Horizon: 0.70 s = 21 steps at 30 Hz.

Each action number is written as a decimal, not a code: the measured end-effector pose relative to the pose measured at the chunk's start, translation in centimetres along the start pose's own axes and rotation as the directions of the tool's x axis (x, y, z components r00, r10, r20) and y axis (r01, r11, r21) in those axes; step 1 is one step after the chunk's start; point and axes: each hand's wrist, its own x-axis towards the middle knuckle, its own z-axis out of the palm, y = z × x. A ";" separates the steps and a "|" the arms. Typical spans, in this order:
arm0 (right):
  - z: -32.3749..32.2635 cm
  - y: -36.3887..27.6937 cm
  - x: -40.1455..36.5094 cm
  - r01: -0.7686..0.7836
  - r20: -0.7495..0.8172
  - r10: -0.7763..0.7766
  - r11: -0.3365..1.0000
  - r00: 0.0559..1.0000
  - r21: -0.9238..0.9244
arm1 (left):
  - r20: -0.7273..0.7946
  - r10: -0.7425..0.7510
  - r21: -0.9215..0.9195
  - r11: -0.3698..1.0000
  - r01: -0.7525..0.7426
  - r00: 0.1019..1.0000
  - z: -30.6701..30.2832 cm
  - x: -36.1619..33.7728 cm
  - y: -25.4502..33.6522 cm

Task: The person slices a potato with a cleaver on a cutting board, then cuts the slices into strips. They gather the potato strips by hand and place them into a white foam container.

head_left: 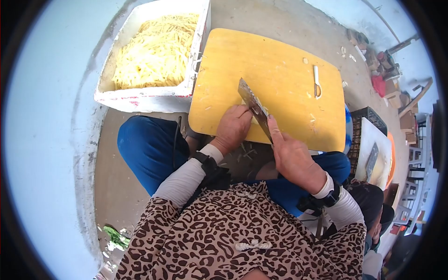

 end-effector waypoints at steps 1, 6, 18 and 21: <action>0.0 0.0 0.1 -0.007 0.009 0.007 1.000 1.000 0.009 | -0.006 0.000 -0.002 1.000 0.000 1.000 0.0 0.0 0.0; -0.1 0.2 0.8 -0.011 0.053 0.009 0.999 0.999 0.031 | 0.006 -0.001 -0.008 1.000 0.001 1.000 0.0 0.1 0.0; 6.0 3.5 2.8 -0.016 -0.255 0.056 0.988 0.965 0.157 | -0.013 0.021 -0.011 1.000 -0.021 1.000 0.0 -0.3 -0.2; 5.3 3.3 2.1 0.038 -0.336 0.021 0.985 0.942 0.168 | -0.010 0.015 -0.012 1.000 -0.016 1.000 -0.2 -0.4 -0.1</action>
